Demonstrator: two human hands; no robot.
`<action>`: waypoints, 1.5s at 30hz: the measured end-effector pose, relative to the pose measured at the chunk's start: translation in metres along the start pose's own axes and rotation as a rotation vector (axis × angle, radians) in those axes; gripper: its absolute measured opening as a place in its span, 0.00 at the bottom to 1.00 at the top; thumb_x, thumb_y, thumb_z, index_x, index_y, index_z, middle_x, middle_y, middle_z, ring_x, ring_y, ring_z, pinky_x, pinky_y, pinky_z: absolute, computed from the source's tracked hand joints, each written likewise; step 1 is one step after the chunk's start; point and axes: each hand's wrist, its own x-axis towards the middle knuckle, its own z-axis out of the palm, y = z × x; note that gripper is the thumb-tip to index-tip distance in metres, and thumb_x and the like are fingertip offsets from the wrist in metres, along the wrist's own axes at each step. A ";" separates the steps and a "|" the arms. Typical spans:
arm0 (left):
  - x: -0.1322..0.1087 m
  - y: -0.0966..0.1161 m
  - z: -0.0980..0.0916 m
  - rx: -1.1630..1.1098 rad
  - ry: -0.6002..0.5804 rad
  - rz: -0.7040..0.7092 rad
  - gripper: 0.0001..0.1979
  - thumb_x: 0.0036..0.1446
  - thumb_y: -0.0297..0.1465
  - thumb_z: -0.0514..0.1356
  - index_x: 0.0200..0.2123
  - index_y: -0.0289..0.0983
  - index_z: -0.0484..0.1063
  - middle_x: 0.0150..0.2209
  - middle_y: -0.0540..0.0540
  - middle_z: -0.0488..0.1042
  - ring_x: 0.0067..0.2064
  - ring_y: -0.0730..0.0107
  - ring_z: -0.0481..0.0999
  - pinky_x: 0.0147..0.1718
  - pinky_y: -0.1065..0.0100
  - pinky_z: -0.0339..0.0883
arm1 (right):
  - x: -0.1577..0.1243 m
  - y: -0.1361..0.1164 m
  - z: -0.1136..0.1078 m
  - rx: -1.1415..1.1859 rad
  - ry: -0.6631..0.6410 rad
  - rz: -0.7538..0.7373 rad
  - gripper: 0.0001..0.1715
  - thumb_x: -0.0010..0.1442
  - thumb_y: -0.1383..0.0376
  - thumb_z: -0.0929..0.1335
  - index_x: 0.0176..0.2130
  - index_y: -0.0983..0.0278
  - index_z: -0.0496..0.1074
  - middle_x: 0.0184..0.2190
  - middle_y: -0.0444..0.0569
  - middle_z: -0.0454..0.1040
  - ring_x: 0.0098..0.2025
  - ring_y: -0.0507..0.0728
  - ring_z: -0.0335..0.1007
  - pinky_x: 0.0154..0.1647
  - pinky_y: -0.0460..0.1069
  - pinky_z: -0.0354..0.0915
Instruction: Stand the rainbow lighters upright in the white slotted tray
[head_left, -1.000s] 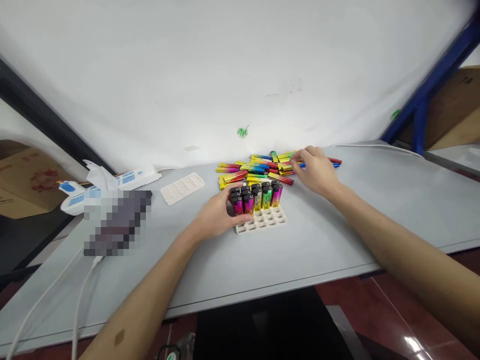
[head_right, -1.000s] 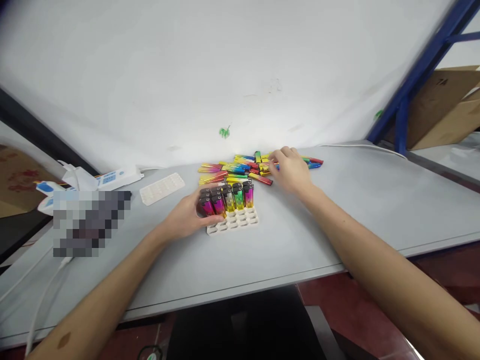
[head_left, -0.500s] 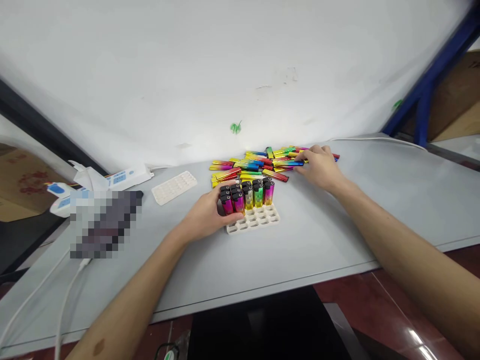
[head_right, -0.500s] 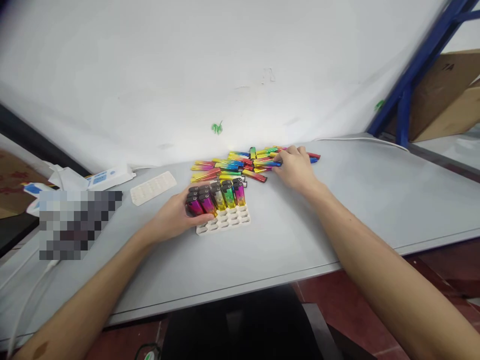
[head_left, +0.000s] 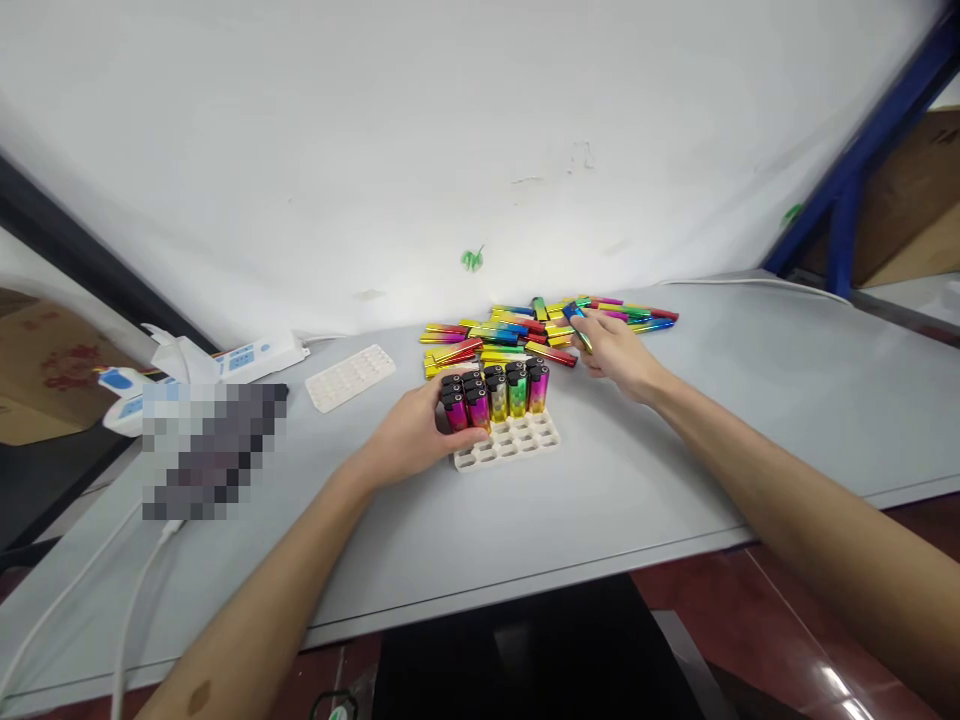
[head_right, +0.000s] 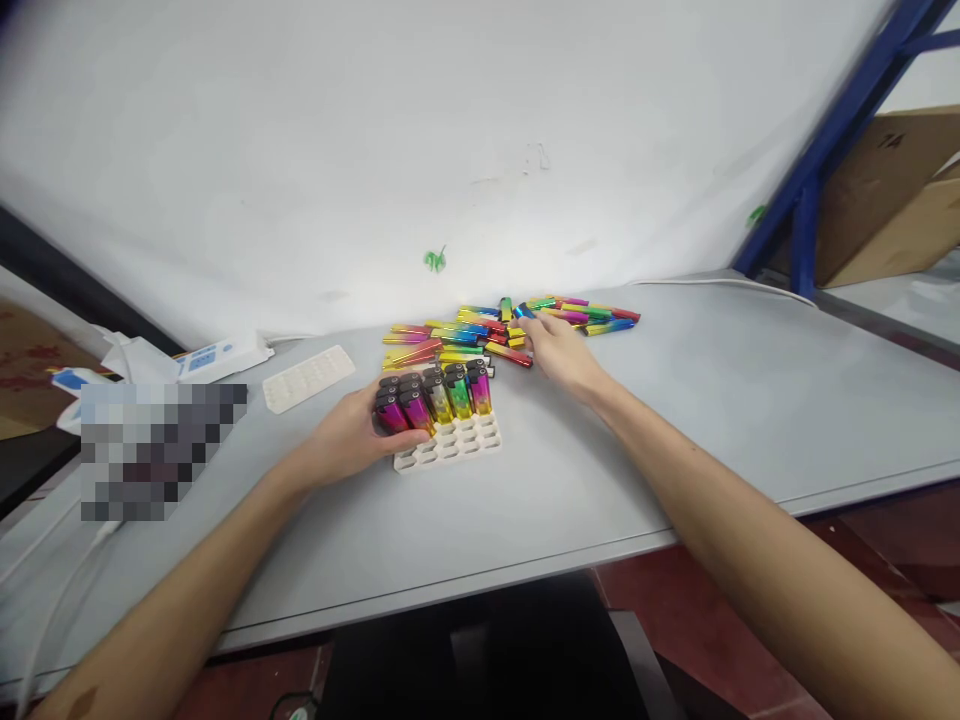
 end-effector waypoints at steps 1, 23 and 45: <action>0.000 0.000 0.000 0.003 0.000 0.001 0.32 0.50 0.45 0.67 0.57 0.42 0.66 0.52 0.47 0.77 0.48 0.58 0.77 0.47 0.62 0.71 | -0.001 0.000 0.001 -0.008 -0.006 0.005 0.16 0.63 0.52 0.62 0.35 0.61 0.66 0.23 0.41 0.63 0.18 0.49 0.53 0.16 0.46 0.52; 0.000 0.000 0.000 0.022 -0.002 0.052 0.33 0.52 0.46 0.66 0.58 0.43 0.65 0.56 0.46 0.74 0.55 0.54 0.75 0.52 0.58 0.68 | -0.005 -0.012 0.002 0.320 -0.026 0.271 0.30 0.64 0.48 0.57 0.17 0.60 0.50 0.13 0.38 0.43 0.15 0.47 0.32 0.16 0.47 0.34; -0.001 0.000 0.000 0.039 -0.006 0.060 0.33 0.52 0.45 0.66 0.59 0.44 0.64 0.57 0.47 0.73 0.55 0.56 0.73 0.53 0.58 0.67 | -0.006 -0.013 0.004 0.416 0.036 0.285 0.29 0.63 0.46 0.57 0.19 0.60 0.53 0.12 0.37 0.43 0.14 0.47 0.34 0.15 0.45 0.37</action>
